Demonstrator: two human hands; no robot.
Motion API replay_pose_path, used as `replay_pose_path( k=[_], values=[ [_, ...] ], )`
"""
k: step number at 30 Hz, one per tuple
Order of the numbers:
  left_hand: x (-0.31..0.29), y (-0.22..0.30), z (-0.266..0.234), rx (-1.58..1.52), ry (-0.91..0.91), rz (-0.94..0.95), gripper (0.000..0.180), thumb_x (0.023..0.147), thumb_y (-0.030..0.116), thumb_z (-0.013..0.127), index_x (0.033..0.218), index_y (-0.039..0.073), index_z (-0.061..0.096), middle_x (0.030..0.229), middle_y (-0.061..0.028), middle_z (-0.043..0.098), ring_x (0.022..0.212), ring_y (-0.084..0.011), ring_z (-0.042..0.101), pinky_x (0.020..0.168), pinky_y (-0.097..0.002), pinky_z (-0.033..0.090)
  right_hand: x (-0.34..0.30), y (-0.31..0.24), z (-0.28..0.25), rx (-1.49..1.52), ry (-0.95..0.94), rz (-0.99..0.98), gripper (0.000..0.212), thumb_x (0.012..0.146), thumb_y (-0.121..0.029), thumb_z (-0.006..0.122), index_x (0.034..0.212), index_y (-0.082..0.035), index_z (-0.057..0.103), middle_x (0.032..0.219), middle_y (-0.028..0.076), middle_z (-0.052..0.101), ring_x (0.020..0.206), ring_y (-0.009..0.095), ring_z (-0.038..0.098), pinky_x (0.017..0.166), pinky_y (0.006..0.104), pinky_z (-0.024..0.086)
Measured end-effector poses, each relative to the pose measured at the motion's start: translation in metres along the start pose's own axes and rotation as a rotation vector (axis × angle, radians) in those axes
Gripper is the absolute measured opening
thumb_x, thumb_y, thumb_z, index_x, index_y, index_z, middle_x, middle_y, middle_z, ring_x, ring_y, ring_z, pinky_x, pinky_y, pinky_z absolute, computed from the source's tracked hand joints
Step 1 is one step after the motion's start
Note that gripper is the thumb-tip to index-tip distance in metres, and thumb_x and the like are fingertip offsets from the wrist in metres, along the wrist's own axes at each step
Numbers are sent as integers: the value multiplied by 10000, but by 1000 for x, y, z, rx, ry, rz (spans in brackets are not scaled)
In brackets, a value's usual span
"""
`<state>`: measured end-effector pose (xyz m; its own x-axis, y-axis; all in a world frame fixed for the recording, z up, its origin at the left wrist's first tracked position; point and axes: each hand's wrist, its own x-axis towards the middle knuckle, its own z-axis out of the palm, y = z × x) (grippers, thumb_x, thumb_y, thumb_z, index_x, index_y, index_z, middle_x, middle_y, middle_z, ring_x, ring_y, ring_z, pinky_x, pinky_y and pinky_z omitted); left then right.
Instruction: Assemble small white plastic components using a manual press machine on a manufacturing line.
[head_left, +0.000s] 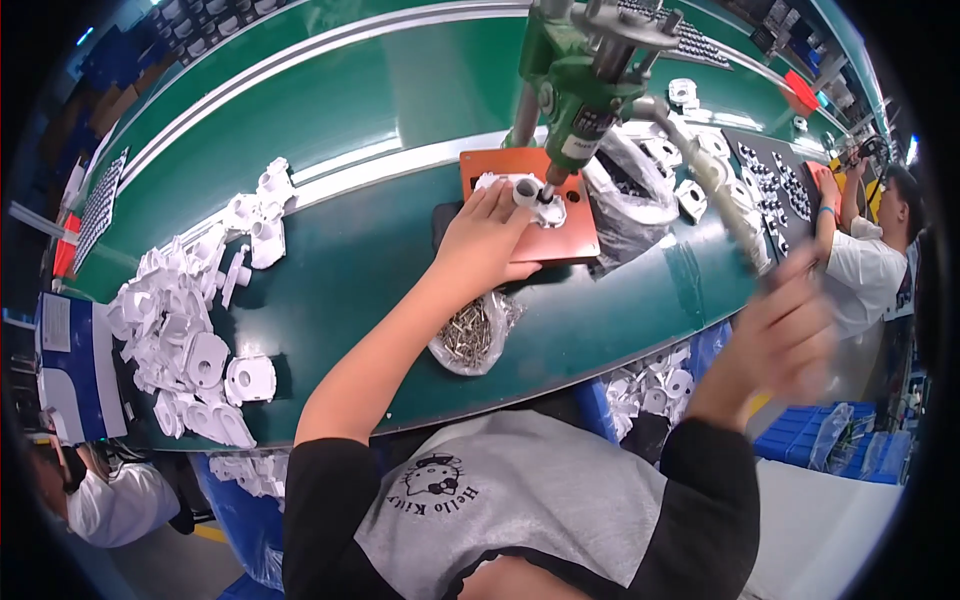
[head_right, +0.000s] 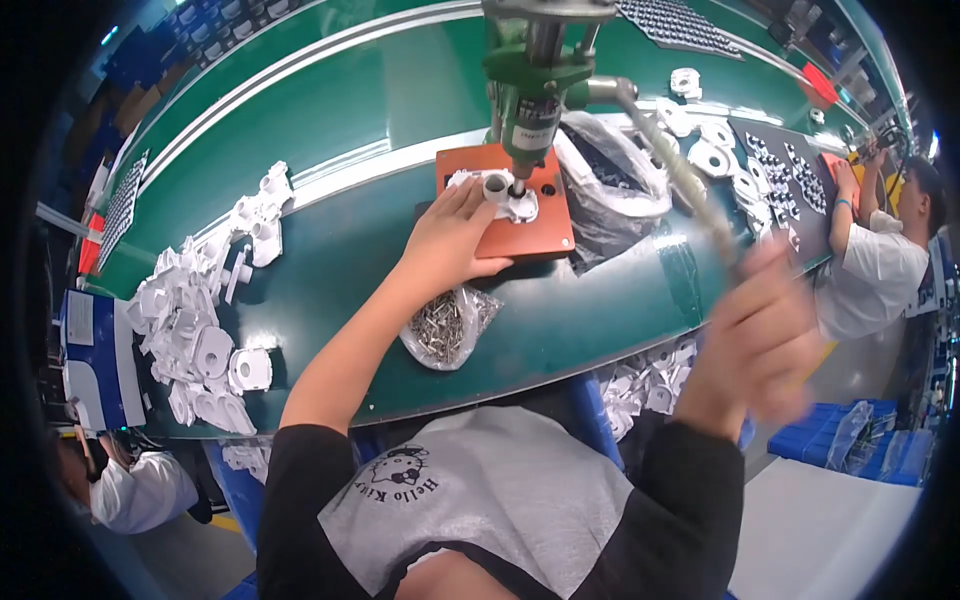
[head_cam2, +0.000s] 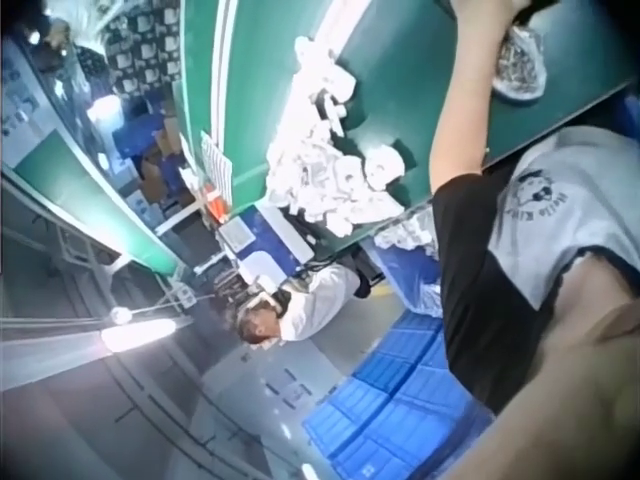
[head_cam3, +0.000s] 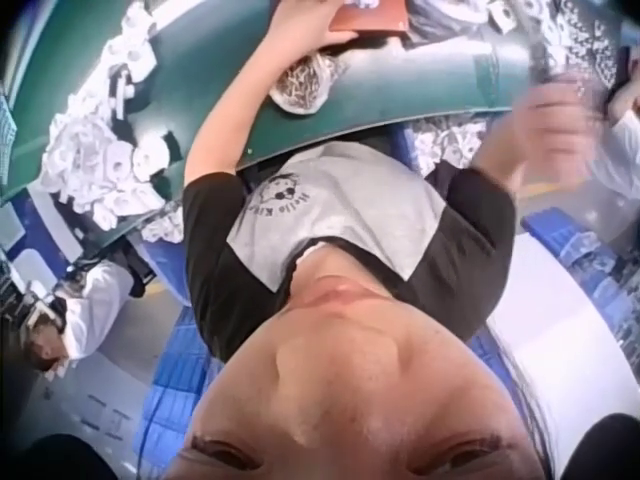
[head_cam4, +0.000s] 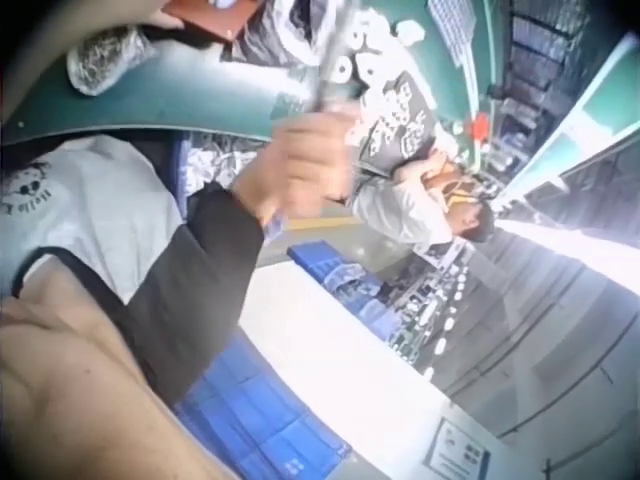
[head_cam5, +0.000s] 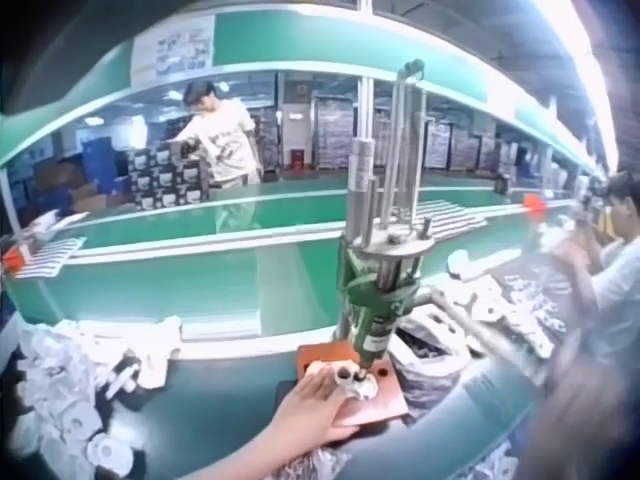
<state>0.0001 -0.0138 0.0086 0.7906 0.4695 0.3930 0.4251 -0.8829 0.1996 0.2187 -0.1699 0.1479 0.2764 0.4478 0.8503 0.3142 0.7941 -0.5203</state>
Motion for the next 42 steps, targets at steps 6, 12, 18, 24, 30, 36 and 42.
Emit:
replay_pose_path(
  k=[6,12,18,24,30,36,42],
  values=[
    [7,12,-2,5,-49,-76,859,688,504,707,1267,-43,385,1308,-218,442,1256,-352,383,1040,-386,340,-54,-23,-25,-139,-421,-66,361,799,-248,548,483,-108,441,608,12,553,551,173,501,717,422,419],
    [29,18,-21,-317,-175,-333,669,758,406,661,1196,-20,389,1104,-198,564,1067,-328,534,924,-391,412,117,24,-4,454,419,173,230,910,-260,468,889,-39,531,853,50,484,813,186,485,929,372,327],
    [42,-13,15,-18,124,-72,477,765,286,633,1141,52,456,1051,-149,561,1053,-305,528,997,-475,314,173,161,51,358,45,898,230,832,-334,610,883,-111,626,730,31,599,614,155,537,564,297,455],
    [45,-13,-54,-17,-173,-296,395,673,348,688,933,83,553,851,-95,599,907,-307,586,920,-471,397,32,172,-63,-517,16,501,393,828,-193,605,1129,47,531,1134,151,568,1064,209,527,941,333,378],
    [46,-87,-39,-258,215,-661,475,742,387,668,1044,37,556,1004,-214,558,962,-366,583,788,-455,484,-92,204,-130,-1600,-243,892,505,794,-462,588,1215,-188,530,1317,190,414,1192,395,425,943,562,335],
    [20,-146,-25,-49,313,-575,509,790,284,645,1188,38,445,1082,-232,527,1010,-398,525,856,-472,447,-87,216,-137,-1425,-96,923,441,828,-468,561,1107,-127,585,1261,194,454,1104,395,496,911,504,387],
    [-85,-201,-78,464,13,-1075,307,840,213,534,1116,80,559,1131,-210,497,987,-365,576,803,-441,494,-97,208,-163,-1531,-168,760,283,782,-290,645,803,-38,518,999,176,492,844,393,557,782,443,442]
  ],
)
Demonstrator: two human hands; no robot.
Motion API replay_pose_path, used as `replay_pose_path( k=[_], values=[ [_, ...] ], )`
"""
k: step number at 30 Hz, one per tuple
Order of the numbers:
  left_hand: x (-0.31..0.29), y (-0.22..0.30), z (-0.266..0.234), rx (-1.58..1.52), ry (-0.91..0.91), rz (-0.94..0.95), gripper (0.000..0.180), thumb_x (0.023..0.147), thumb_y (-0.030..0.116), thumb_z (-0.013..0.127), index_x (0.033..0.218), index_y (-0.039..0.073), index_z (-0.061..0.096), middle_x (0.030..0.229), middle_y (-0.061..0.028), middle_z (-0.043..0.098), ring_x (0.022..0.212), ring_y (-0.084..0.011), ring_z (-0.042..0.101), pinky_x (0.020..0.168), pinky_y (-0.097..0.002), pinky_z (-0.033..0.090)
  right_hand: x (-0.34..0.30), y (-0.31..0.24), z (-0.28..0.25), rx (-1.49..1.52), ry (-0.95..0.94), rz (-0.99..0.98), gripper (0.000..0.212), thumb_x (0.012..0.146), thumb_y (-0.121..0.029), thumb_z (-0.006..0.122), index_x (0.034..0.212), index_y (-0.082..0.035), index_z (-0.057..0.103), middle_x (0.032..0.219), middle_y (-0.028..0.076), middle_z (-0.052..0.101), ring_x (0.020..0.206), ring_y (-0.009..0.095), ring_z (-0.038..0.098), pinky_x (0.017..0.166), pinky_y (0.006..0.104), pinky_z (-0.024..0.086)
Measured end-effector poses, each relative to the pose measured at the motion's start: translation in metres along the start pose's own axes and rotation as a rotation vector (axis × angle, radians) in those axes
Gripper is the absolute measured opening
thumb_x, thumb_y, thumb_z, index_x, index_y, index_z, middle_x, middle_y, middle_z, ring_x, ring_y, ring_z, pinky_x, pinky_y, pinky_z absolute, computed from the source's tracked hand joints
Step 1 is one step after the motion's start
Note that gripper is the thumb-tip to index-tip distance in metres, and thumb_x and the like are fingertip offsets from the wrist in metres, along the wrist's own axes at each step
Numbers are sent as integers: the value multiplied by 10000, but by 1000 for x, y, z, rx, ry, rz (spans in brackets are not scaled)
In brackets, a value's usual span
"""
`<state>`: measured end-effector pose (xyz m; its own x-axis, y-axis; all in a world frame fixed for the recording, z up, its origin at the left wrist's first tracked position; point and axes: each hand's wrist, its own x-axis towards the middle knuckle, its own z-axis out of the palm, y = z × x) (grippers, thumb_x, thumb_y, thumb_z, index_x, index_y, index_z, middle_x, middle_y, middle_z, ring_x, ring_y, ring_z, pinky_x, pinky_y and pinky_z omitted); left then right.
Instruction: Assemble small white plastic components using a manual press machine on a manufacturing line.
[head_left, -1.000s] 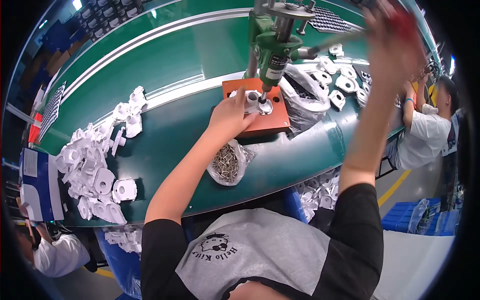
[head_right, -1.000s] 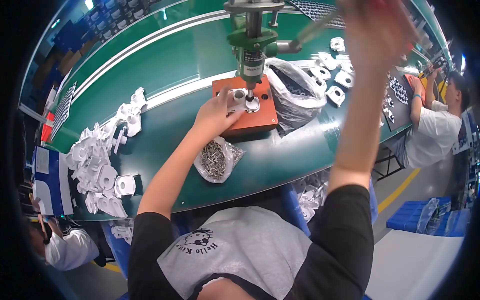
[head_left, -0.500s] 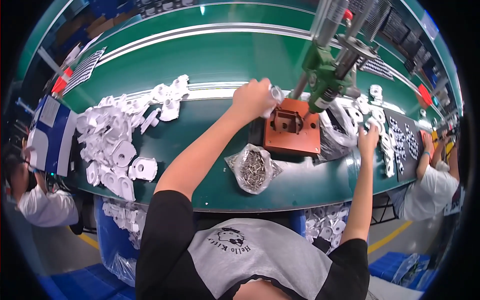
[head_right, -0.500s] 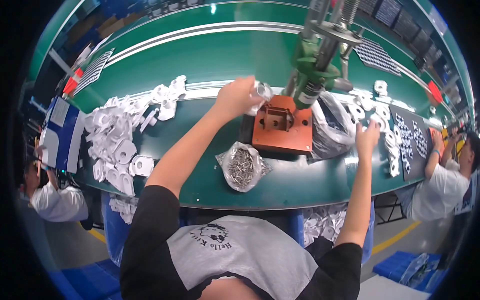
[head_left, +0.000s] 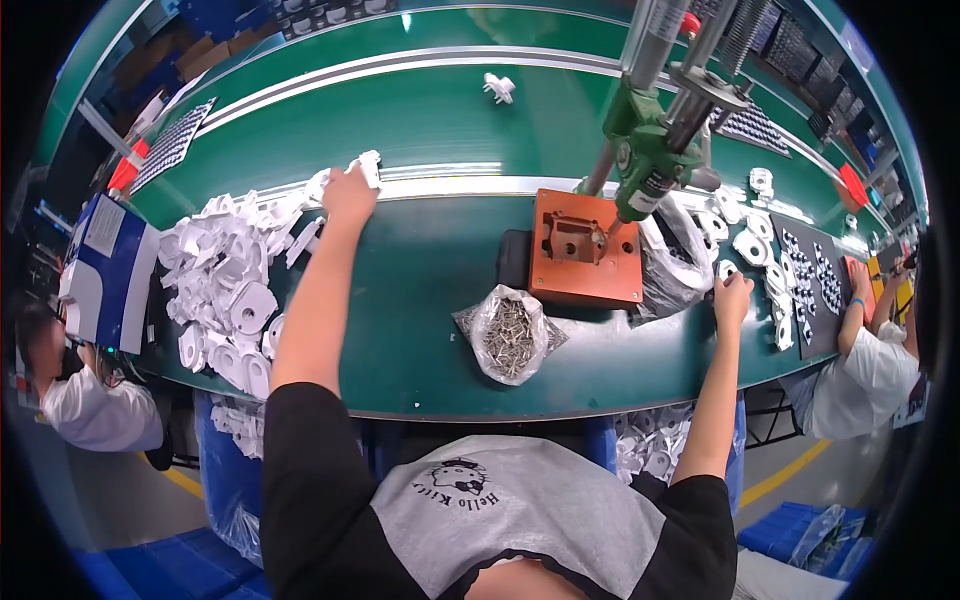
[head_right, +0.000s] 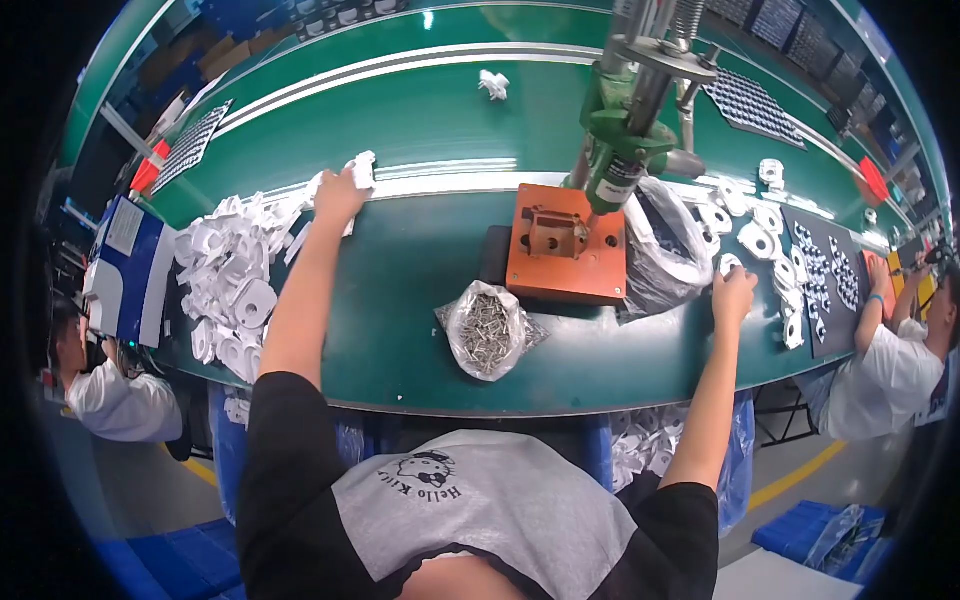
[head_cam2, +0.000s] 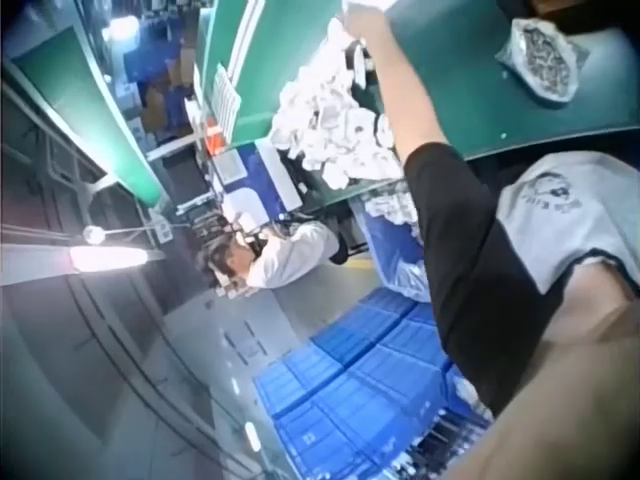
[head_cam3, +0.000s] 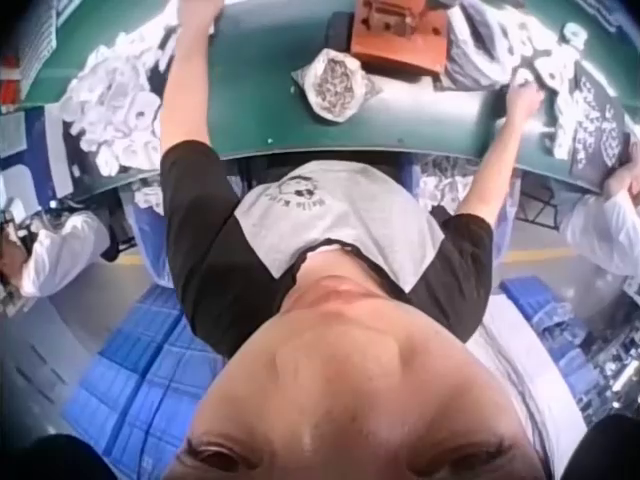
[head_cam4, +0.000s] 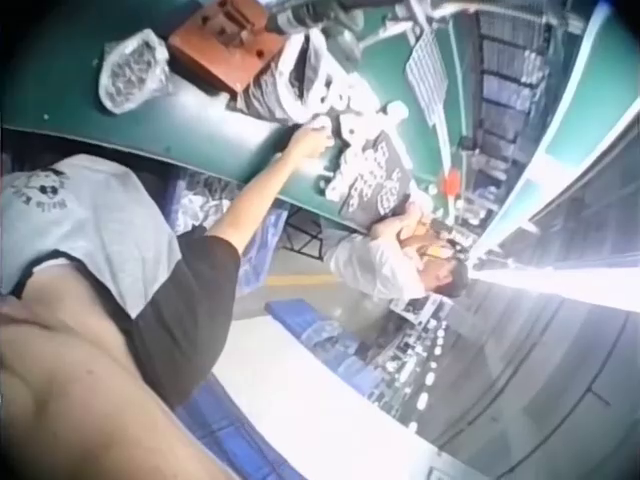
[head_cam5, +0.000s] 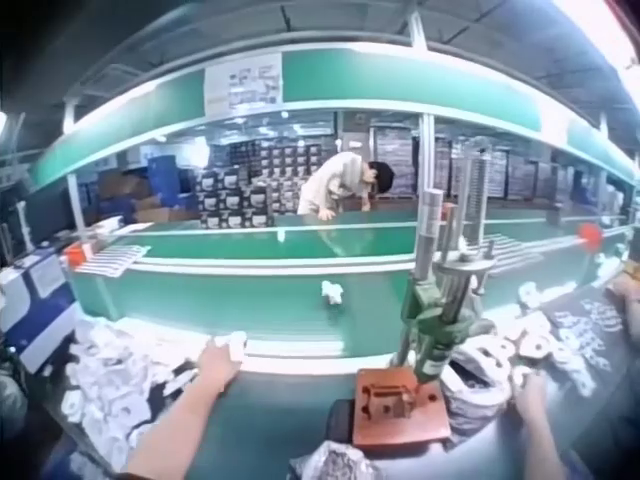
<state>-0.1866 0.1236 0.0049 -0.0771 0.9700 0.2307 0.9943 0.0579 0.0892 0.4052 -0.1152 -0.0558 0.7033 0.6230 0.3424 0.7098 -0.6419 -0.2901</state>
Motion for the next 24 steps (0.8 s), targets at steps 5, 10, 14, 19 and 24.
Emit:
replay_pose_path(
  k=[5,10,14,19,24],
  values=[
    [-3,-48,28,-36,-226,19,295,840,206,502,1039,-4,559,1030,-253,604,977,-387,593,835,-476,472,-21,-9,-27,213,186,17,420,718,-237,687,971,11,461,1026,226,472,857,404,514,784,448,430],
    [-41,-39,-16,-429,-201,186,307,761,305,601,792,6,537,746,-173,614,724,-276,610,672,-375,470,-62,-45,-76,1249,61,46,468,789,-199,639,1164,-1,440,1135,129,492,1029,205,505,828,335,460],
    [-103,26,-71,-1286,-571,237,237,889,145,548,1085,24,494,894,-66,618,755,-120,572,646,-256,470,-125,-127,-112,1823,-343,-11,504,800,-156,556,1251,5,398,1183,132,485,1150,260,485,933,395,446],
    [-174,99,-84,-1762,-850,381,253,923,96,487,1160,10,474,1106,-57,568,1015,-134,554,890,-288,447,-172,-186,-123,1669,-543,-411,708,739,-222,674,1325,3,346,1313,193,439,1127,248,504,937,359,420],
    [-214,128,-84,-2080,-938,231,219,951,172,465,1119,31,460,1068,-48,559,960,-97,551,825,-238,451,-192,-207,-140,1687,-533,-492,822,713,-182,735,1362,-15,259,1294,182,445,1114,220,480,922,352,398]
  ],
)
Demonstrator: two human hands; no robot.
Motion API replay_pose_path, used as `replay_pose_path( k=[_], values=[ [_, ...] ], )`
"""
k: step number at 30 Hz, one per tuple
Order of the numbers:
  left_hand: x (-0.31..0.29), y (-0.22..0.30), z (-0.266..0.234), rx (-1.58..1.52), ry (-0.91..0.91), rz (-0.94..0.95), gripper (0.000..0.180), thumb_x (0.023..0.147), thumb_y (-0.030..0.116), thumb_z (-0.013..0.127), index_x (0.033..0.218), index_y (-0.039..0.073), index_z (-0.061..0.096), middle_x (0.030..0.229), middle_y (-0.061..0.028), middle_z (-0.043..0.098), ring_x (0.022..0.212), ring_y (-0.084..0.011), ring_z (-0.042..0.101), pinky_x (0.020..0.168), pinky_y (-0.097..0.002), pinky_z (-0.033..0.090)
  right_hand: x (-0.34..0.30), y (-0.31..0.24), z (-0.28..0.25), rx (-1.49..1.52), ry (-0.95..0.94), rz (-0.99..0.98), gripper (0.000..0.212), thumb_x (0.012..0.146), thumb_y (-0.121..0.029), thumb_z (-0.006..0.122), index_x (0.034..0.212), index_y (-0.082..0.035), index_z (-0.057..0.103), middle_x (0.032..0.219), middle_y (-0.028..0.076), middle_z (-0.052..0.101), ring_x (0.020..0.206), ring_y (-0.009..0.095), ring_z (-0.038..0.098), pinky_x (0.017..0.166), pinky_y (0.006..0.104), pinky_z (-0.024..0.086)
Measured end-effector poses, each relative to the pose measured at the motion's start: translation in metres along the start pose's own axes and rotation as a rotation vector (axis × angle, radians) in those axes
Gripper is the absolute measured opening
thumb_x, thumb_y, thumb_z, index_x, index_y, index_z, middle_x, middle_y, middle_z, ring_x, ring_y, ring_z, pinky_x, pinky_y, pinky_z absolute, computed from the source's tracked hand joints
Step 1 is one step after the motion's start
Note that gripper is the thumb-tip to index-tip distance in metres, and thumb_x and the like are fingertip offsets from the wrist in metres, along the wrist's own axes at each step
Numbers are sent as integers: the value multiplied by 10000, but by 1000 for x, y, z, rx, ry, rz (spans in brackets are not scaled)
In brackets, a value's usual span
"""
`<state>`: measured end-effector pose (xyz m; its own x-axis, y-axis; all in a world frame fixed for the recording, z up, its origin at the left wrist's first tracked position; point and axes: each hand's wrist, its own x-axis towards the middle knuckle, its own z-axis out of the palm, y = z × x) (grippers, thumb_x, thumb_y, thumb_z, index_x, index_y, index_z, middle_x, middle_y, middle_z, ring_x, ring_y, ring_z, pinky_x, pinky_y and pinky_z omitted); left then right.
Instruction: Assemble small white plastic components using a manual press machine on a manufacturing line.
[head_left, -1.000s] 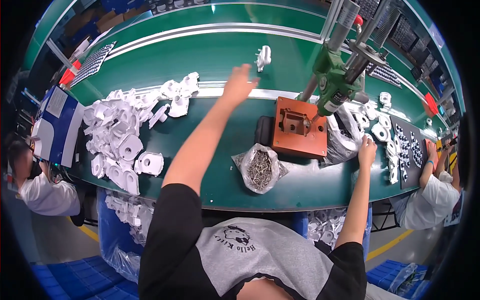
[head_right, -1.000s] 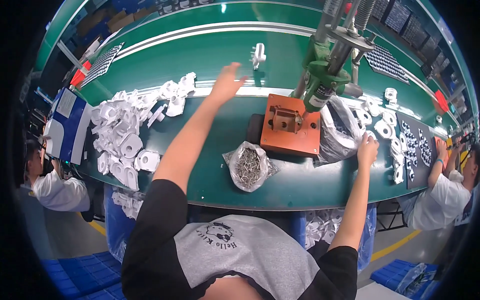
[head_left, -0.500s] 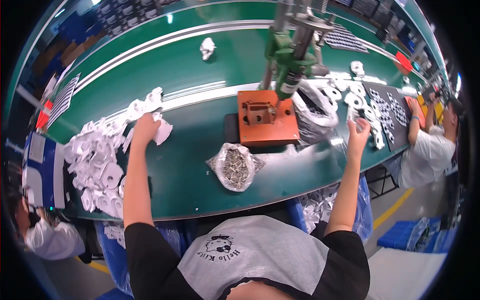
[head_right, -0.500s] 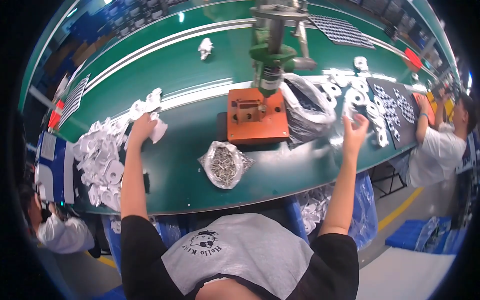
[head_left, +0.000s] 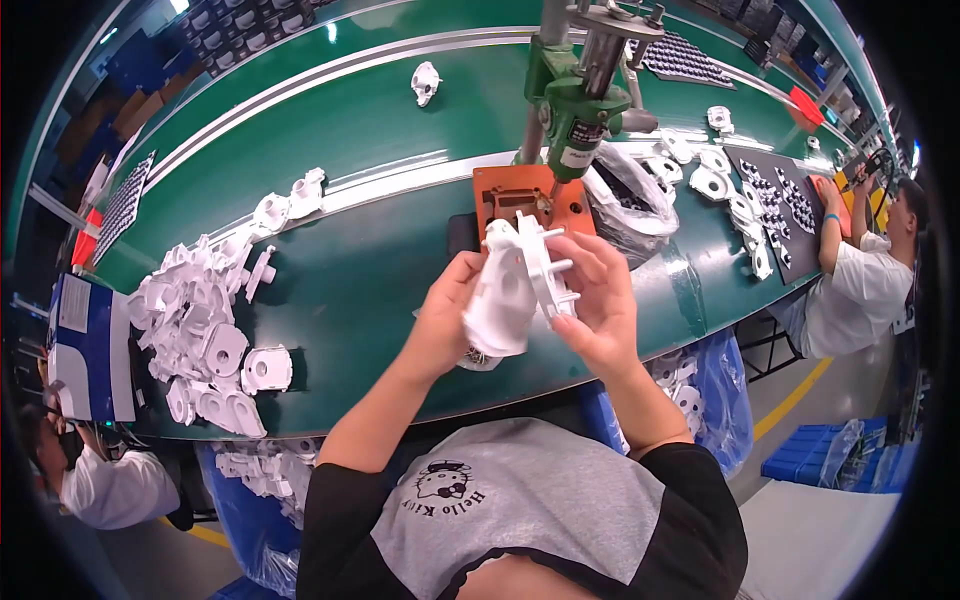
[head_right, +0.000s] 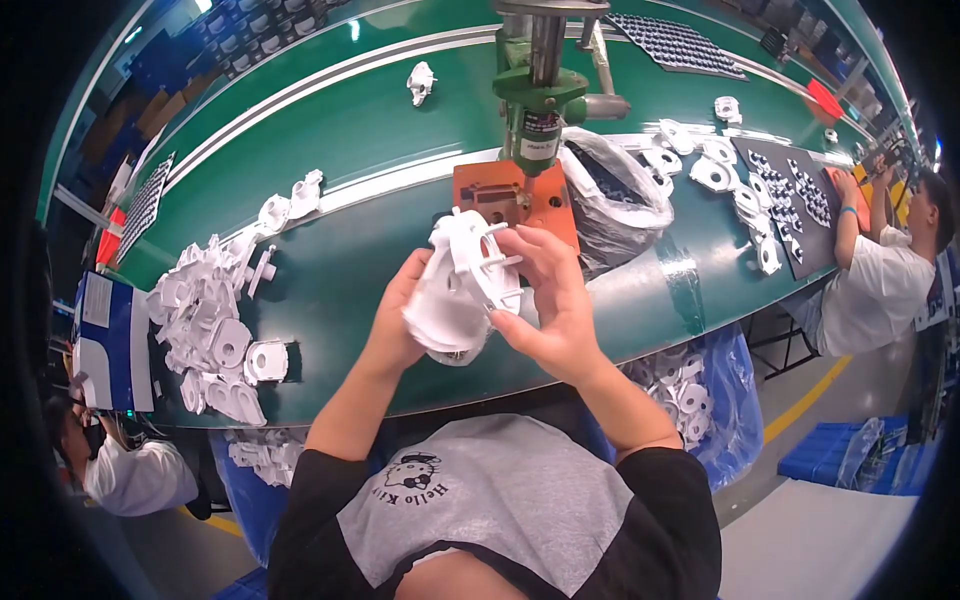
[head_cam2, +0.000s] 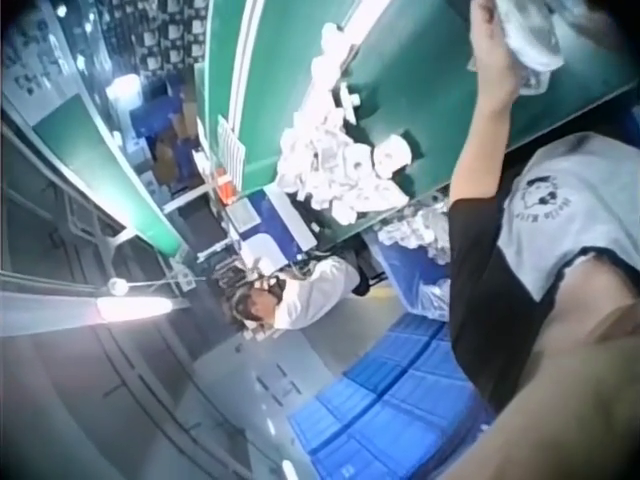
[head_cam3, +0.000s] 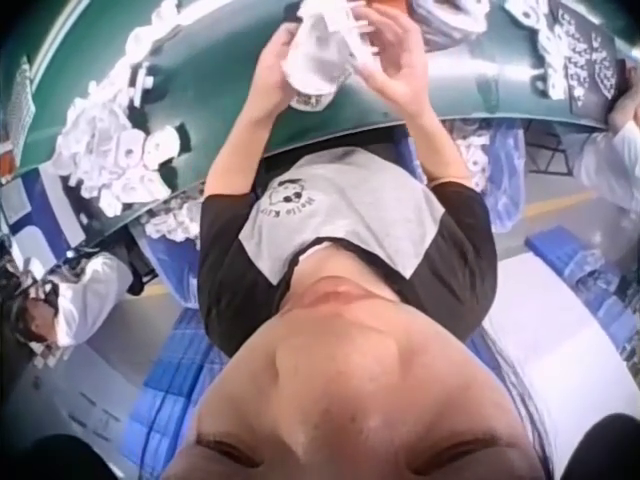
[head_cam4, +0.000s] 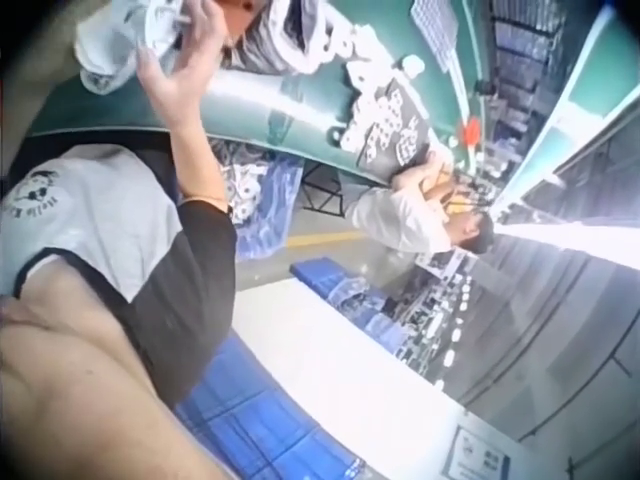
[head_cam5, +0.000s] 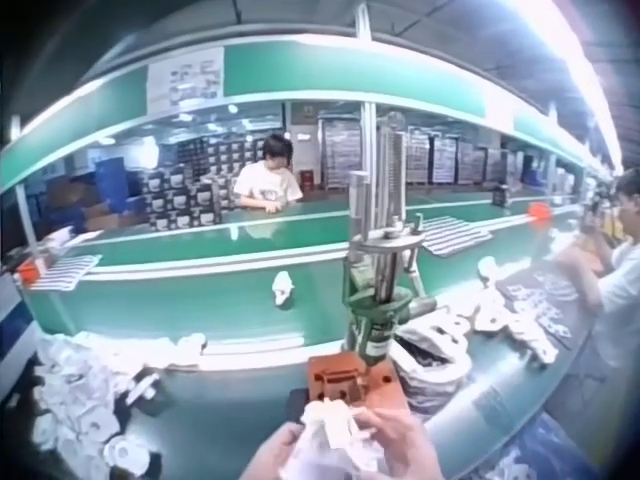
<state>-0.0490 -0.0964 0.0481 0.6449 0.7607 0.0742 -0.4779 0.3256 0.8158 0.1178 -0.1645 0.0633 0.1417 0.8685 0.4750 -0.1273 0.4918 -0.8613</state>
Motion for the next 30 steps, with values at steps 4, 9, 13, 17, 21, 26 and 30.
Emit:
replay_pose_path(
  k=[4,9,13,17,21,26,30],
  values=[
    [-6,-14,8,257,96,266,211,953,135,471,1116,7,431,1017,-52,537,911,-105,530,798,-245,433,-11,8,11,-47,3,128,763,758,-128,710,1364,-18,261,1279,158,443,1114,222,479,959,363,375],
    [-4,-15,5,453,144,388,232,944,110,477,1136,-13,439,1015,-61,498,887,-114,523,783,-250,433,-19,14,19,78,17,204,765,784,-106,690,1393,-12,238,1264,132,437,1109,209,479,942,352,396],
    [-2,-18,1,582,169,410,210,927,96,497,1114,1,503,1008,-77,495,864,-136,531,756,-261,441,-20,22,16,65,-6,242,757,789,-92,679,1401,-7,242,1265,117,432,1102,202,484,937,348,409],
    [2,-22,-5,805,200,443,190,907,91,521,1080,21,556,980,-101,521,848,-174,545,729,-274,450,-19,28,10,189,-43,415,719,800,-47,654,1402,4,265,1256,96,402,1117,196,480,938,332,420],
    [7,-24,-2,898,202,509,168,906,84,519,1051,19,574,959,-109,533,843,-192,550,718,-286,453,-15,32,3,255,-45,475,699,805,-31,643,1401,-1,280,1261,87,398,1129,191,474,940,324,421],
    [14,-39,8,510,202,469,347,931,82,487,1259,46,377,1101,-115,517,995,-179,537,851,-289,440,-15,40,2,8,-44,266,745,777,-72,688,1397,-17,278,1270,108,417,1134,200,466,944,329,408],
    [15,-35,18,-96,188,164,495,939,102,480,1336,60,187,1189,-145,482,1060,-193,519,904,-301,424,-6,37,-3,-274,15,148,838,712,-149,765,1350,-32,234,1253,131,427,1136,230,469,950,354,395]
  ],
)
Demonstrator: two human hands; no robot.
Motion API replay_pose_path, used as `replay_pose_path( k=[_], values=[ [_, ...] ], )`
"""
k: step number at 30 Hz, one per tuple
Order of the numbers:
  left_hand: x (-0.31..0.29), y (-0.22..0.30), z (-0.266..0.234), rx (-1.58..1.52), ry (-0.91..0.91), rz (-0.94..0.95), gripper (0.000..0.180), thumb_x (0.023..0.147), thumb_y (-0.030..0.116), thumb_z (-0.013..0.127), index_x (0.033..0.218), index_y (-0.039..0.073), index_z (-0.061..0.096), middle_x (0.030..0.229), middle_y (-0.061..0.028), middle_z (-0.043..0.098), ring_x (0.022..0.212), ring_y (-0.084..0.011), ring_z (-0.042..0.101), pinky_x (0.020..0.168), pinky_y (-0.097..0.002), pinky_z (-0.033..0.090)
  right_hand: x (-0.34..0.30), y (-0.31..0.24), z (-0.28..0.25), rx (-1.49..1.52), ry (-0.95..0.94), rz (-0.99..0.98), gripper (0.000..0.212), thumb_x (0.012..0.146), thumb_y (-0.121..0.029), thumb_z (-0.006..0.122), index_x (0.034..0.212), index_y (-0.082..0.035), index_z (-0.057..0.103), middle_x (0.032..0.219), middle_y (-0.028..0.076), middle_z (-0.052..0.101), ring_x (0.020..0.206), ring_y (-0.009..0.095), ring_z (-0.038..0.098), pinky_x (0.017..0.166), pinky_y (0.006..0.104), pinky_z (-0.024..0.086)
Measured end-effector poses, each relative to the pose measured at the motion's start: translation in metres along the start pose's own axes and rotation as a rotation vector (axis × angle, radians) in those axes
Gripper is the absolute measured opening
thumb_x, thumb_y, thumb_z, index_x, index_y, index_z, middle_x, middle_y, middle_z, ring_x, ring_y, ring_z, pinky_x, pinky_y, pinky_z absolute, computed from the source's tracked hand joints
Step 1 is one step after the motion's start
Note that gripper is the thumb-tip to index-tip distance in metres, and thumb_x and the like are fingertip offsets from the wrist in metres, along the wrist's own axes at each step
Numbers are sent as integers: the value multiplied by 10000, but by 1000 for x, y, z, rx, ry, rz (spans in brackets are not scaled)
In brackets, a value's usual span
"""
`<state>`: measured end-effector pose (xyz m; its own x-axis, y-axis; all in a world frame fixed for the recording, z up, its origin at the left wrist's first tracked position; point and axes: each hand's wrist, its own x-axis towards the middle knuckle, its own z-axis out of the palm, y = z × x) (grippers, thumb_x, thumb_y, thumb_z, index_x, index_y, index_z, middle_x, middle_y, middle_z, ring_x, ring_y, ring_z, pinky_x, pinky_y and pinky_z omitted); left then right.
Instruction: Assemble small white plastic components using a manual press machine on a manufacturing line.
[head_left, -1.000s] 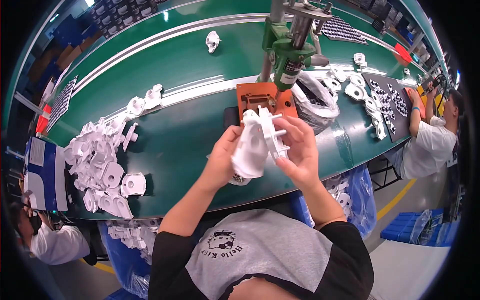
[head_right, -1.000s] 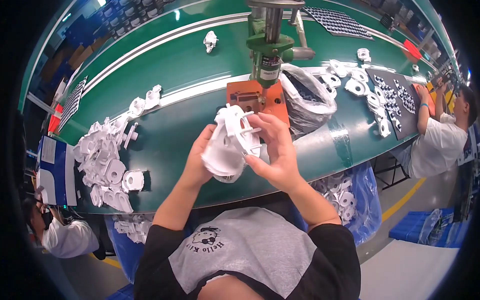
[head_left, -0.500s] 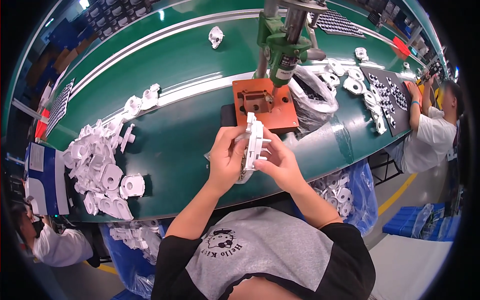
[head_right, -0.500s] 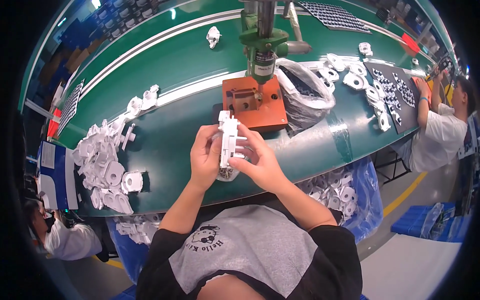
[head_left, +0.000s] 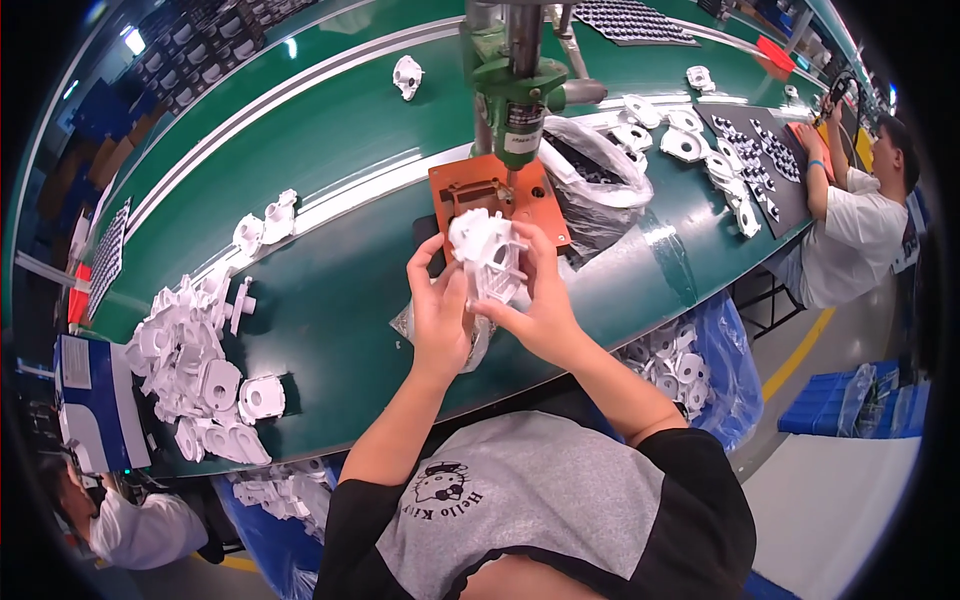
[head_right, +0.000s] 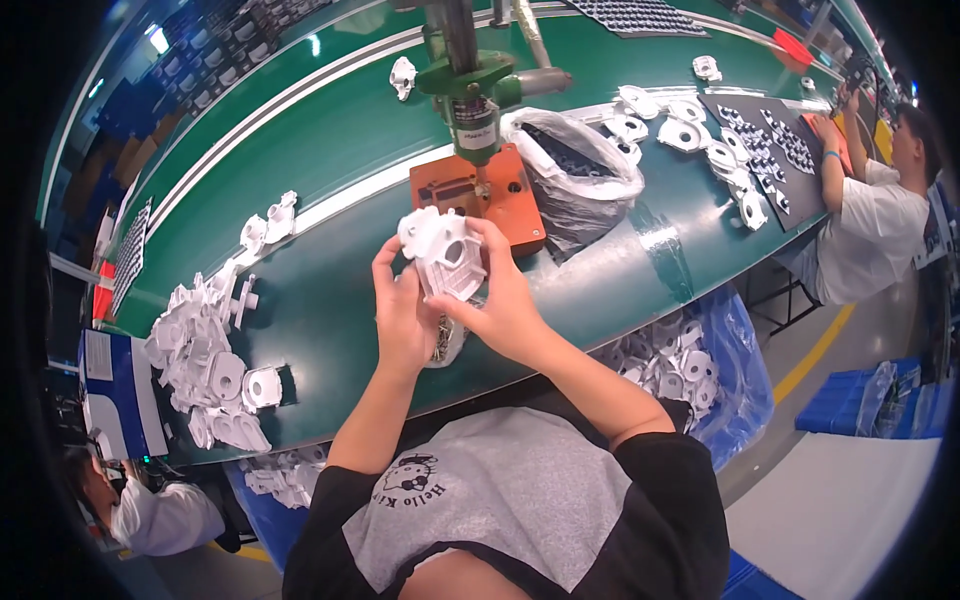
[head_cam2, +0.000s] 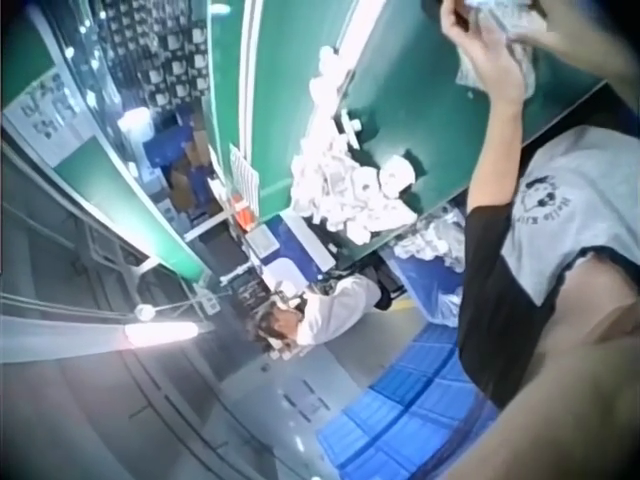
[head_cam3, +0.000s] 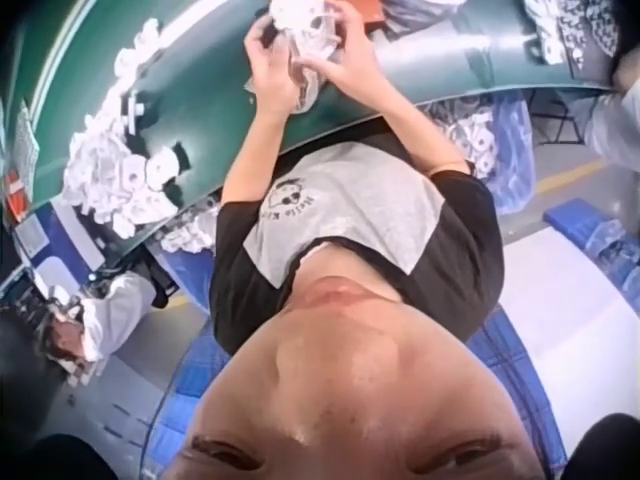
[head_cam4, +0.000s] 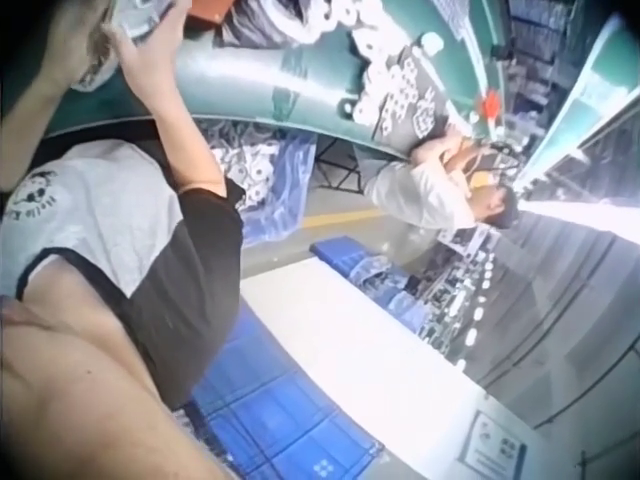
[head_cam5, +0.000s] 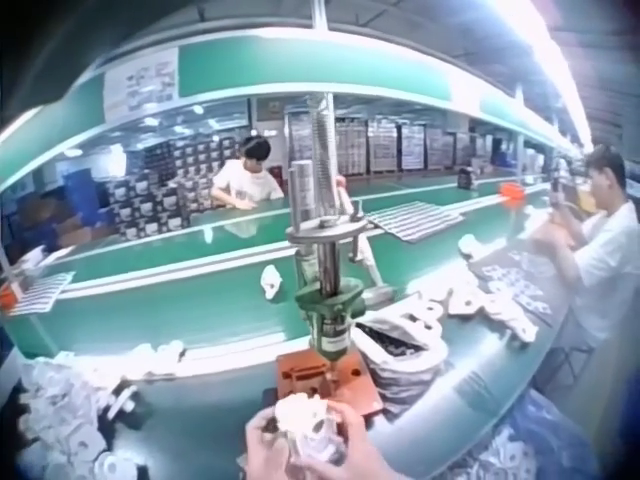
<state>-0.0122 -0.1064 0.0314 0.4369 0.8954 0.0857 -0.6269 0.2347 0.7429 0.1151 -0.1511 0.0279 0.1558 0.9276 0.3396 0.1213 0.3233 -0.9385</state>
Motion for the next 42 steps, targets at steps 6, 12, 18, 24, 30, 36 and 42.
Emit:
replay_pose_path(
  k=[6,12,18,24,30,36,42],
  values=[
    [16,-6,-5,252,-11,83,338,903,101,560,1139,-3,342,1032,-147,566,887,-131,573,784,-255,460,14,-1,-16,-360,-61,-176,921,709,-235,767,1391,-44,179,1283,195,425,1103,286,510,943,377,407],
    [56,30,-18,1655,-245,491,115,802,67,588,914,72,560,994,-119,633,881,-266,635,787,-359,493,79,40,-103,-637,384,-131,251,846,-124,589,1059,2,547,900,125,640,809,193,608,719,316,477],
    [96,-9,-35,1856,-371,932,174,770,102,557,938,110,603,1033,-129,626,1020,-328,589,906,-421,453,120,129,-169,-1241,270,166,236,795,-255,607,945,-77,646,919,177,620,867,354,596,755,446,479],
    [100,-11,-45,1769,-469,810,149,799,91,562,932,26,580,1186,-213,534,1172,-353,467,1025,-441,339,128,140,-180,-1176,208,219,140,765,-155,603,837,-40,638,831,189,634,846,350,600,729,424,467],
    [101,-10,-47,1759,-511,750,185,779,48,529,957,13,568,1201,-252,522,1200,-364,451,1053,-433,307,132,136,-182,-1194,224,145,205,739,-127,635,911,-34,574,850,202,623,844,376,587,729,440,456],
    [98,-17,-39,1771,-484,767,221,785,47,518,998,30,574,1165,-246,551,1183,-359,473,1040,-430,323,133,138,-180,-1222,220,153,200,749,-123,627,897,-29,532,824,207,610,820,385,579,707,456,445],
    [102,-9,-38,1833,-555,583,159,857,185,524,922,51,579,1233,-196,517,1209,-352,437,1048,-448,293,138,145,-184,-1229,273,92,160,751,-102,610,855,-23,517,773,193,604,788,383,580,692,461,443]
  ],
)
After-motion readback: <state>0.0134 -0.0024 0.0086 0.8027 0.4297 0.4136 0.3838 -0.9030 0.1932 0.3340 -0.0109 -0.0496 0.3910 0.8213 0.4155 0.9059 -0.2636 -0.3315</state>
